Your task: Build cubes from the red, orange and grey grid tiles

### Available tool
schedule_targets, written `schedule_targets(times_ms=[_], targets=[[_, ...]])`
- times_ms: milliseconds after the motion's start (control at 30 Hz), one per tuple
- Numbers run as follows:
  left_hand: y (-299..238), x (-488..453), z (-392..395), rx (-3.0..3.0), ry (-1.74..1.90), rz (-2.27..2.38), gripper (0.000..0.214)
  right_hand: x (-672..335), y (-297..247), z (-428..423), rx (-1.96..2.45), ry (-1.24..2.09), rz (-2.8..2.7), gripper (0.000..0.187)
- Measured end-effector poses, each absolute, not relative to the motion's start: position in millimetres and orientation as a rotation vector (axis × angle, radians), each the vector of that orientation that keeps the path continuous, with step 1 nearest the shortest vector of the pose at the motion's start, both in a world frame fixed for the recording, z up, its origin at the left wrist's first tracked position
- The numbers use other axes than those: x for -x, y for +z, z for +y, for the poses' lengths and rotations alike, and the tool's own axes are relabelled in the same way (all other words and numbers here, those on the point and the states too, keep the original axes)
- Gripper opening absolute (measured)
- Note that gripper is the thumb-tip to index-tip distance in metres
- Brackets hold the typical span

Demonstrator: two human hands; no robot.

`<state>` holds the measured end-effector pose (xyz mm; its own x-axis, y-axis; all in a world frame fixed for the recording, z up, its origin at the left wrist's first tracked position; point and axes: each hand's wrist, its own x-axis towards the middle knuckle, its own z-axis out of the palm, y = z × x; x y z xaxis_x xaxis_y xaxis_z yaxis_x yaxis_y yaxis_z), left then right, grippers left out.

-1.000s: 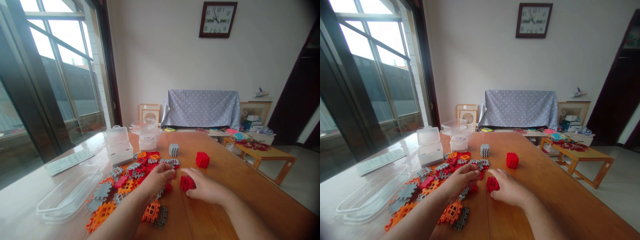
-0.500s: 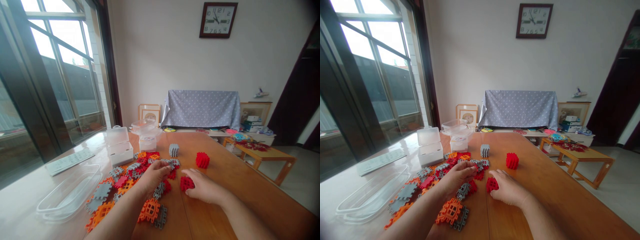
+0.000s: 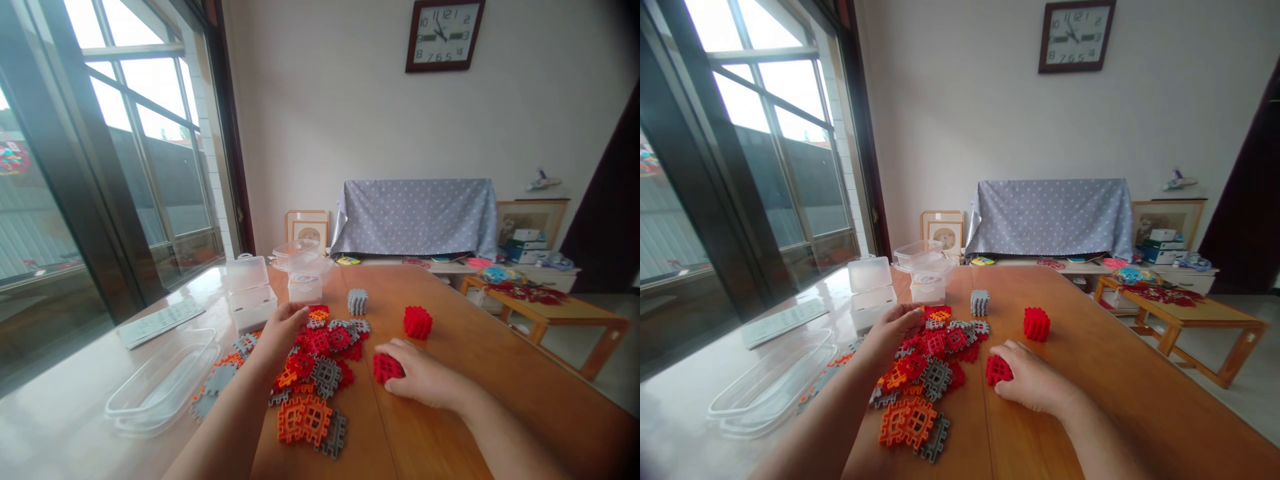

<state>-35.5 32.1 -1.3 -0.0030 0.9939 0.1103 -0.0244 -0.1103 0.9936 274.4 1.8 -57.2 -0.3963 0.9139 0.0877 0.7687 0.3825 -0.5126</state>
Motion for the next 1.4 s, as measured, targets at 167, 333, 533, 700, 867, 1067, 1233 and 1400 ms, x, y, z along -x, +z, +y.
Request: schedule_targets(times_ms=[167, 333, 533, 700, 867, 1067, 1233, 1400], targets=[[-6, 50, 36, -1.448, 1.317, 1.419, 0.035, -275, -58, 2, 1.450, 0.596, -2.276, 0.069], [-19, 37, 31, -1.975, 1.066, 1.527, 0.026, -269, -54, 2, 1.453, 0.497, -2.167, 0.064], [-37, 23, 29, -2.093, 0.953, 1.588, 0.042, -263, -51, 3, 1.396, 0.395, -2.124, 0.050], [-32, 20, 31, -2.132, 0.924, 1.670, 0.037, -260, -48, 3, 1.352, 0.404, -2.070, 0.044], [-12, 4, 16, -2.184, 1.249, 1.393, 0.052, -252, -39, -4, 1.256, 0.565, -1.857, 0.042], [-1, -18, -12, -2.315, 1.250, 1.085, 0.055, -235, -19, -25, 0.915, 1.259, -1.677, 0.053], [2, -26, -20, -2.418, 1.178, 0.965, 0.040, -226, -18, -28, 0.883, 1.176, -1.706, 0.062], [-4, -33, -18, -2.292, 1.274, 0.854, 0.043, -230, -25, -21, 1.072, 0.896, -1.699, 0.051]])
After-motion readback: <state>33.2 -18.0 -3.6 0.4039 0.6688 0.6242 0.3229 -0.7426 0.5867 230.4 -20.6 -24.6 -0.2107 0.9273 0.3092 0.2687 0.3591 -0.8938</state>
